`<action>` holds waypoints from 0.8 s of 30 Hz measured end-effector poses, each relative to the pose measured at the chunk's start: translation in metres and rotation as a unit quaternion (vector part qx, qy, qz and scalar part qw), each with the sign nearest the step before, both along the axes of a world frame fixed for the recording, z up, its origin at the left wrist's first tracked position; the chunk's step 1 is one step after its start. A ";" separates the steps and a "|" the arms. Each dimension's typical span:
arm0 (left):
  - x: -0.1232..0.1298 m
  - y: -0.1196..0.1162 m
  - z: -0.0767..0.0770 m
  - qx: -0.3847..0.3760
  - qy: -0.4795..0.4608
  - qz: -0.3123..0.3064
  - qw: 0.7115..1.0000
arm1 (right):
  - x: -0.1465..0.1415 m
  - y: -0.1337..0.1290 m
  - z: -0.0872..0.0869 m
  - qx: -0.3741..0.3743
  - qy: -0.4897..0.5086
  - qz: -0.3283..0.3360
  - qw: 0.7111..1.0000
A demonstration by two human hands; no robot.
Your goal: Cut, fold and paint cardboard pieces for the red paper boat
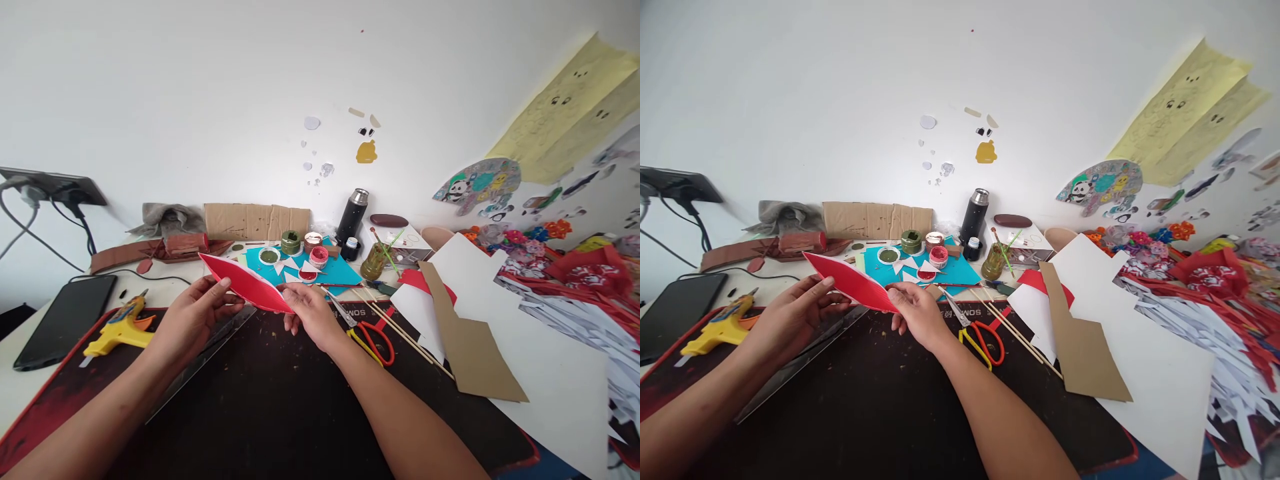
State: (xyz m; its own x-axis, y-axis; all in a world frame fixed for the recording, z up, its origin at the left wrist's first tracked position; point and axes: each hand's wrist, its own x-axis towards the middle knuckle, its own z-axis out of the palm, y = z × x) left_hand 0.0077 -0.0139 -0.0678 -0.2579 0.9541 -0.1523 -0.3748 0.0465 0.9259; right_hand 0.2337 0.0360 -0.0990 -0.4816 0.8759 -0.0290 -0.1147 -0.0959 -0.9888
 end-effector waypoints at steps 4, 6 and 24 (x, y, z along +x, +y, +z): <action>0.004 -0.001 0.001 -0.020 -0.020 0.002 1.000 | 0.000 -0.002 0.001 0.016 -0.009 0.004 1.000; 0.006 -0.001 0.002 -0.027 -0.022 -0.001 0.999 | -0.001 -0.003 0.001 0.018 -0.019 0.006 1.000; -0.002 -0.001 0.005 -0.003 0.018 -0.032 0.999 | 0.005 0.004 0.002 0.002 -0.012 -0.013 1.000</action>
